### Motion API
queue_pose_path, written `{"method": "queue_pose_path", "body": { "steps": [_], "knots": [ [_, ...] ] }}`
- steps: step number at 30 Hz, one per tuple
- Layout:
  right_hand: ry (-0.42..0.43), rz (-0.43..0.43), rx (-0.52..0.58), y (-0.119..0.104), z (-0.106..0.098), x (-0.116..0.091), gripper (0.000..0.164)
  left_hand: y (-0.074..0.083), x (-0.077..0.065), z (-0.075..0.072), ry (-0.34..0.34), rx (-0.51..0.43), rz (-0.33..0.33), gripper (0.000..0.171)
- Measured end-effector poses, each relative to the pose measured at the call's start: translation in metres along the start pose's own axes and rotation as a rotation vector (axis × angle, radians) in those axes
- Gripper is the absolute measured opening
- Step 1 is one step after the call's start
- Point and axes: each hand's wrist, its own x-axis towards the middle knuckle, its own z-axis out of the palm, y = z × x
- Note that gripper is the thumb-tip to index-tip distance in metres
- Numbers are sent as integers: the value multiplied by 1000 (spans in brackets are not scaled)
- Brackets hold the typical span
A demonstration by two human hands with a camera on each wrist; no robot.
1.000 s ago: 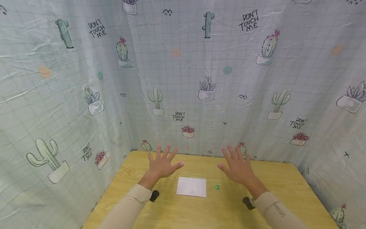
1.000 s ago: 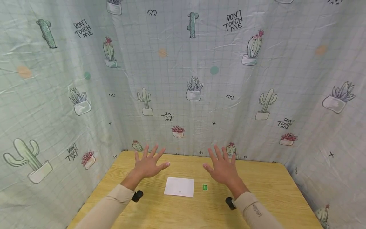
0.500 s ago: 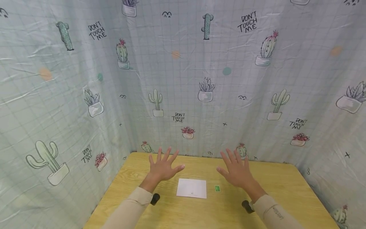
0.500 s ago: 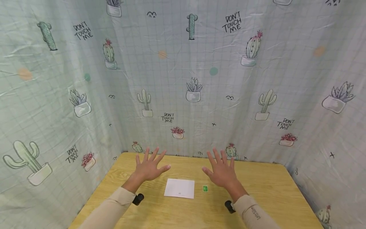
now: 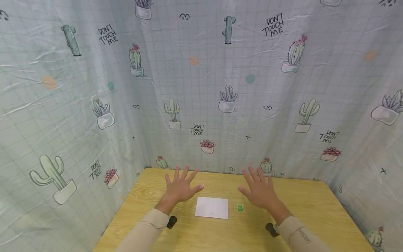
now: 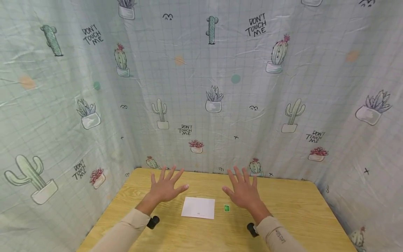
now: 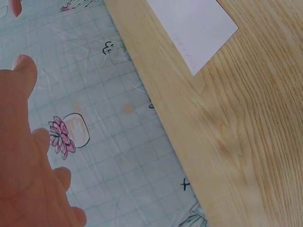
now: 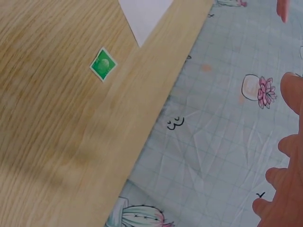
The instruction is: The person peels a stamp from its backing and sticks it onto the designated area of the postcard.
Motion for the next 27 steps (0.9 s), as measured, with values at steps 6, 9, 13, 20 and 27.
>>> {"method": "queue_pose_path", "body": {
  "steps": [6, 9, 13, 20, 27],
  "knots": [
    [14, -5, -9, 2, 3, -2, 79, 0, 0, 3, -2, -3, 10, 83],
    [4, 1, 5, -1, 0, -3, 76, -1, -1, 5, 3, -3, 11, 82],
    [-5, 8, -3, -4, 0, -3, 75, -1, -2, 7, 13, 2, 14, 81],
    [-20, 17, -7, -4, 6, -3, 76, -3, -2, 13, 15, 9, 17, 82],
    [0, 10, -23, -2, 12, -4, 75, -3, -2, 16, 11, -14, 26, 81]
  ]
}}
